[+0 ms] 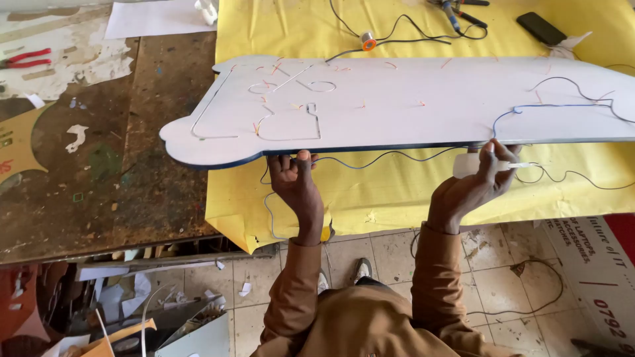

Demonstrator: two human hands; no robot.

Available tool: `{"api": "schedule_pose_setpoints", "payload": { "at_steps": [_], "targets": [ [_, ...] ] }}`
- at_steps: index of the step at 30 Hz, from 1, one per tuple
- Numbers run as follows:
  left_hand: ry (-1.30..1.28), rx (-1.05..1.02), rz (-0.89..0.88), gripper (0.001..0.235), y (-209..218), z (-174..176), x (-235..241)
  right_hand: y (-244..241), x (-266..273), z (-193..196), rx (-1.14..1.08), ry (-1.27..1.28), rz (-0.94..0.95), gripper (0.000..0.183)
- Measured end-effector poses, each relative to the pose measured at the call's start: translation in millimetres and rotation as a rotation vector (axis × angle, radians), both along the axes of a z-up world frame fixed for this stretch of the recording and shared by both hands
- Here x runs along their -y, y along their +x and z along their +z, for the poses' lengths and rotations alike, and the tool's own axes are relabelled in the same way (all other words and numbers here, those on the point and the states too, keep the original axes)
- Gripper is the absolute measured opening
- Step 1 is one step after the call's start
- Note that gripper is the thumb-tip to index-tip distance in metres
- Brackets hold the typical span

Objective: Soldering electrical wires onto a sign board using a soldering iron

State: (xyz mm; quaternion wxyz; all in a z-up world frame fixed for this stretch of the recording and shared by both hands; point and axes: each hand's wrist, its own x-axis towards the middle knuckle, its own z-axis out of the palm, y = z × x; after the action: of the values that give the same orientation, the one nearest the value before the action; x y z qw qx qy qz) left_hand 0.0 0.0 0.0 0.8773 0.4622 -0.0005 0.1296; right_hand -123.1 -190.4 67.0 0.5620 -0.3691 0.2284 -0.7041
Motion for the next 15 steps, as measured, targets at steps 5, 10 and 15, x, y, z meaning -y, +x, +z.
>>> {"api": "schedule_pose_setpoints", "payload": {
  "at_steps": [5, 10, 15],
  "targets": [
    [0.113, 0.055, -0.022, 0.063, 7, -37, -4, -3, 14, -32, -0.102, 0.002, -0.044, 0.007],
    [0.105, 0.045, -0.029, 0.065, -5, -20, -9, 1, 0, -29, -0.099, 0.019, -0.069, 0.007],
    [0.01, 0.027, -0.042, 0.056, 0, -97, -13, -4, -12, -32, -0.209, 0.078, -0.09, 0.006]
  ]
}}
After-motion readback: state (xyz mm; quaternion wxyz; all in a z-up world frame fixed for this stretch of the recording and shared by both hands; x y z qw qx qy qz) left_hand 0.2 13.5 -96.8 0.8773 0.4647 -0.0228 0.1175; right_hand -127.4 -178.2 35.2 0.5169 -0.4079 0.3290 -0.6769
